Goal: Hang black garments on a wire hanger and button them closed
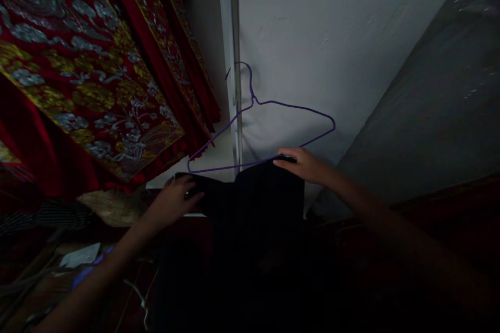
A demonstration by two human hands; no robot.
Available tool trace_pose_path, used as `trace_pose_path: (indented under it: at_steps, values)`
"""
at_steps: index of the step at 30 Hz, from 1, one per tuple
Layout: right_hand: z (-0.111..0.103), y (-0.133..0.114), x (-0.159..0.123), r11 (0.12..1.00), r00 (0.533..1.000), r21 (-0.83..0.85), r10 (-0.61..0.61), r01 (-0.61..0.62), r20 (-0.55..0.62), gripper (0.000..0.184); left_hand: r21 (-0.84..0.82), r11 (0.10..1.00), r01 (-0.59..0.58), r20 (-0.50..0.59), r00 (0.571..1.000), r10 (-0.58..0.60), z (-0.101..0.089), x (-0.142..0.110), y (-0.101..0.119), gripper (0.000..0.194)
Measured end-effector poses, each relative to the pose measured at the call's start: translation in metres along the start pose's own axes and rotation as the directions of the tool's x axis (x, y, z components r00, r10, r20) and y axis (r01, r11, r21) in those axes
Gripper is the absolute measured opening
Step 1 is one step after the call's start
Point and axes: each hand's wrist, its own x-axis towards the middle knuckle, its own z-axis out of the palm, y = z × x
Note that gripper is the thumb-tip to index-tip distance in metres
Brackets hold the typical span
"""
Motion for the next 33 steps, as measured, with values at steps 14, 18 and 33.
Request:
trace_pose_path:
  at_steps: [14, 18, 33]
  values:
    - [0.01, -0.026, -0.01, 0.981, 1.0, -0.195, 0.009, -0.004, 0.025, 0.026, 0.104, 0.883, -0.458, 0.099, 0.888, 0.449, -0.006, 0.038, 0.091, 0.012]
    - [0.02, -0.029, -0.017, 0.988, 0.999, -0.151, 0.035, -0.029, 0.04, 0.033, 0.088, 0.876, -0.475, -0.006, 0.879, 0.477, 0.004, 0.06, 0.098, 0.03]
    - [0.116, -0.025, -0.099, 0.872, 0.776, -0.357, -0.04, 0.335, 0.63, 0.037, 0.489, 0.686, -0.54, 0.045, 0.8, 0.598, 0.016, 0.078, 0.072, 0.023]
